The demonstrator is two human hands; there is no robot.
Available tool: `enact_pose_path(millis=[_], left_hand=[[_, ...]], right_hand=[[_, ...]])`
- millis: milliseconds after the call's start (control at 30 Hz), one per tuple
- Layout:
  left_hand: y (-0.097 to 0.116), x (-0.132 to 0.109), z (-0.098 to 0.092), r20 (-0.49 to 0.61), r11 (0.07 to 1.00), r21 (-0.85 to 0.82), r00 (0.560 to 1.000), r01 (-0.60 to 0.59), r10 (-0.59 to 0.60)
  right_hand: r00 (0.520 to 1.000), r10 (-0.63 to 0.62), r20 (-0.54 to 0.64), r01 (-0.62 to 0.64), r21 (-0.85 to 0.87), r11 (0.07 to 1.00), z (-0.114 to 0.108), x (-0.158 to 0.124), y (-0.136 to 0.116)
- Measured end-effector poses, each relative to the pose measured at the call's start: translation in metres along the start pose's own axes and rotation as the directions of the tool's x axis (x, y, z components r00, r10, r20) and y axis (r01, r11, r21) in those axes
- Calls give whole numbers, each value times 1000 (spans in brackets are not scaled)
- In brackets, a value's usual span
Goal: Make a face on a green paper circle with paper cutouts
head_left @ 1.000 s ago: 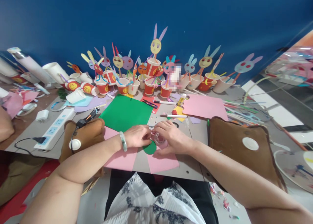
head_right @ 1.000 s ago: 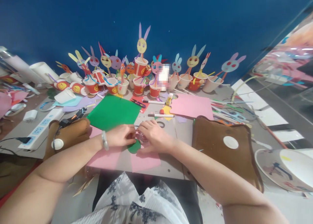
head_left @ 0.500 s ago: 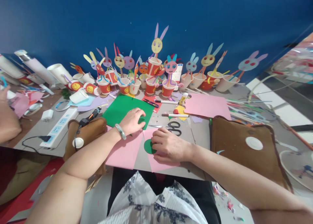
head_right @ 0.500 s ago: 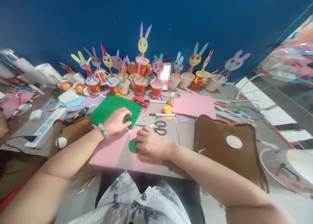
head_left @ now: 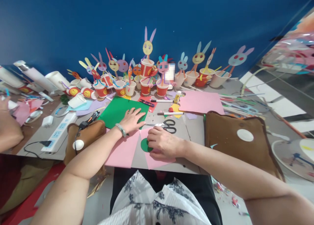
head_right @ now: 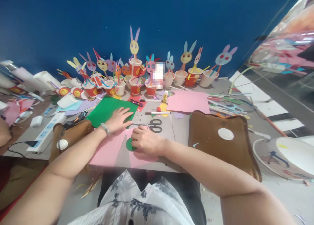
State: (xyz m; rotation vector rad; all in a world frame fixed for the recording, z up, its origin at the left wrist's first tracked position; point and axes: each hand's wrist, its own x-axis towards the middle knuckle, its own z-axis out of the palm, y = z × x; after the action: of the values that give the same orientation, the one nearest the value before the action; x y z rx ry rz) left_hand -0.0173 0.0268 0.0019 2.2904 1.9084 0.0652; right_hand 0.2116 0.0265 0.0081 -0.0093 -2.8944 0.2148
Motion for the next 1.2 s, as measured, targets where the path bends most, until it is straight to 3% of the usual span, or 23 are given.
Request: enact_pose_path(millis=[267,400,467,600,700,900,1200], left_hand=[[-11,4,0,-169,999,-21,985,38,-41],[-18,1,-6,-169,993,-111,984,34,-53],[-20,-2,-10,-160,989,-146,985,34,-57],[-19,-6,-12,-137,975,-218,991,-43,13],[-12,-7,-7,-100,972,-218,993,-84,64],[2,-6,-3,-133,982,-187,991,-34,9],[0,-7,-9,-143,990,-138,989,14,-34]], right_hand=[[1000,-10,-14,10,-7,1000,1,-1,1],[994,-47,-101,52,41,998,-3,-2,7],[981,14,-196,-2,62,998,-6,-3,13],[917,232,-325,-225,61,973,-8,-6,26],[919,285,-274,-283,46,958,-2,-6,32],[944,303,-130,-304,15,953,10,-6,32],[929,367,-55,-368,-15,930,4,-2,21]])
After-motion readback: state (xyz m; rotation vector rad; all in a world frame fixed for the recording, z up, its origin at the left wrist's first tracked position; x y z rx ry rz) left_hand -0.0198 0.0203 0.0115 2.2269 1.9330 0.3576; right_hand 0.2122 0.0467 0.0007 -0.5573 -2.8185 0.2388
